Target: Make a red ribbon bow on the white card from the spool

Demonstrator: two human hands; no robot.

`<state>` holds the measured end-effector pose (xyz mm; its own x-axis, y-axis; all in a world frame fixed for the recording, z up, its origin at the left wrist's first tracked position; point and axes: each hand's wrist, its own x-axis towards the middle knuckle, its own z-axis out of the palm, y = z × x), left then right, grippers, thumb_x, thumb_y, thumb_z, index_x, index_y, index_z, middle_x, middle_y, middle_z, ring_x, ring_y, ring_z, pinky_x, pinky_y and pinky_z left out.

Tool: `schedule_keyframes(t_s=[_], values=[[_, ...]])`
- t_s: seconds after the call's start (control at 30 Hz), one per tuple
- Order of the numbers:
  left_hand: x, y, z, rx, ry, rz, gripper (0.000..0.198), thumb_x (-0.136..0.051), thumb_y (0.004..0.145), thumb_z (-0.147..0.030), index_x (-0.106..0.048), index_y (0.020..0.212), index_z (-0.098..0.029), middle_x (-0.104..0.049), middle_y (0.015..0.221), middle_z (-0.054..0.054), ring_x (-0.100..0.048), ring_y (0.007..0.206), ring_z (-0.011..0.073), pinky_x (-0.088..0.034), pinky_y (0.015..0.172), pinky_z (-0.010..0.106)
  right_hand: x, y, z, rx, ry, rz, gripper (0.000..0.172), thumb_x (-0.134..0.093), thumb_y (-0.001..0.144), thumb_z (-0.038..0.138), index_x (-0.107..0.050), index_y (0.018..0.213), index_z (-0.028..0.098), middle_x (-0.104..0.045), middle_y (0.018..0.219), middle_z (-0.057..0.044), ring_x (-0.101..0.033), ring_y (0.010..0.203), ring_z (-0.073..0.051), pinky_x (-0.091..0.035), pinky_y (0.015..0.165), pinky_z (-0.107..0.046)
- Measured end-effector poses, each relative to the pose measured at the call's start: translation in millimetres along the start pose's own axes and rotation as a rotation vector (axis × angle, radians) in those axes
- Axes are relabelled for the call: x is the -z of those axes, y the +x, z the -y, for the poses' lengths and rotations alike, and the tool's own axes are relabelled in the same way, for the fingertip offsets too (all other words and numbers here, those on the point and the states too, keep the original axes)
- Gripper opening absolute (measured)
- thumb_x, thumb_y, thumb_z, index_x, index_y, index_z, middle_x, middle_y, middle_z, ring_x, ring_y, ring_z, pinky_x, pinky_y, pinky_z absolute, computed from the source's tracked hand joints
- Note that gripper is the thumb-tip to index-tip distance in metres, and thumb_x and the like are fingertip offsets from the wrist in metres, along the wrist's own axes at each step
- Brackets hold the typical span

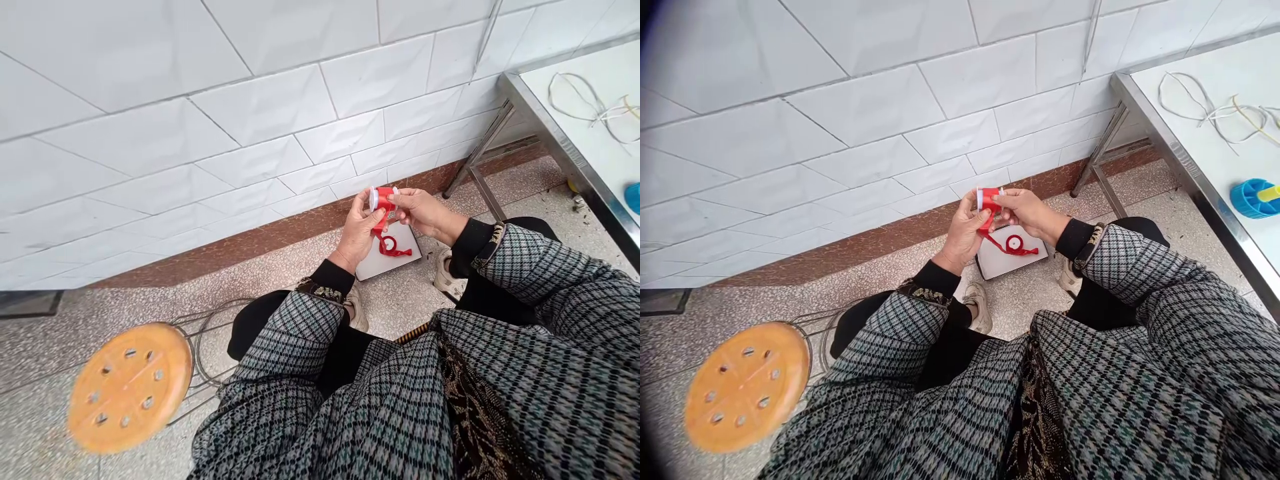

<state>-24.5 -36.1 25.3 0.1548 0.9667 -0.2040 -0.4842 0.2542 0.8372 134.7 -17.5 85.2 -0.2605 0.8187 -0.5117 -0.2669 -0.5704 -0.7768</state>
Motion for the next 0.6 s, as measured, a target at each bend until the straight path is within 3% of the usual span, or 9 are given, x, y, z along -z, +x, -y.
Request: schedule_keyframes(t_s=[0.07,0.17,0.3,0.6], values=[[-5.0,-1.3,7.0,0.054,-0.017,-0.056,0.045,-0.093,0.071,-0.027,-0.065,0.106,-0.019,-0.070,0.088,0.000,-0.064,0.069,0.0101,-0.058,0.070,0.030,0.5,4.4,1.9,0.004,0.077,-0.056,0.027,-0.061,0.104,0.005,-0.064,0.079,0.014,-0.056,0.054,0.005,-0.043,0.040,-0.004,-0.036,0.037,-0.010],[-8.1,-3.8,13.5,0.121,0.041,-0.047,0.038,-0.094,0.068,-0.037,-0.069,0.087,-0.015,-0.065,0.076,-0.001,-0.060,0.066,0.0094,-0.057,0.072,0.030,4.4,11.3,6.4,-0.004,0.162,-0.101,0.026,-0.058,0.105,0.005,-0.064,0.081,0.014,-0.057,0.056,0.004,-0.044,0.041,-0.003,-0.034,0.038,-0.010],[-8.9,-6.0,14.1,0.001,0.131,0.015,0.036,-0.092,0.068,-0.043,-0.070,0.073,-0.015,-0.064,0.071,-0.001,-0.059,0.069,0.0096,-0.051,0.072,0.026,7.4,15.2,9.6,-0.086,0.205,-0.108,0.031,-0.051,0.109,0.007,-0.062,0.081,0.013,-0.055,0.053,0.004,-0.043,0.040,-0.003,-0.035,0.039,-0.010],[-9.0,-8.4,14.0,0.039,0.284,0.137,0.039,-0.083,0.071,-0.049,-0.071,0.087,-0.016,-0.060,0.074,-0.001,-0.050,0.059,0.0082,-0.046,0.060,0.025,10.9,20.2,8.6,-0.193,0.155,-0.080,0.030,-0.047,0.110,0.008,-0.061,0.084,0.015,-0.058,0.056,0.002,-0.043,0.043,-0.005,-0.037,0.039,-0.011]])
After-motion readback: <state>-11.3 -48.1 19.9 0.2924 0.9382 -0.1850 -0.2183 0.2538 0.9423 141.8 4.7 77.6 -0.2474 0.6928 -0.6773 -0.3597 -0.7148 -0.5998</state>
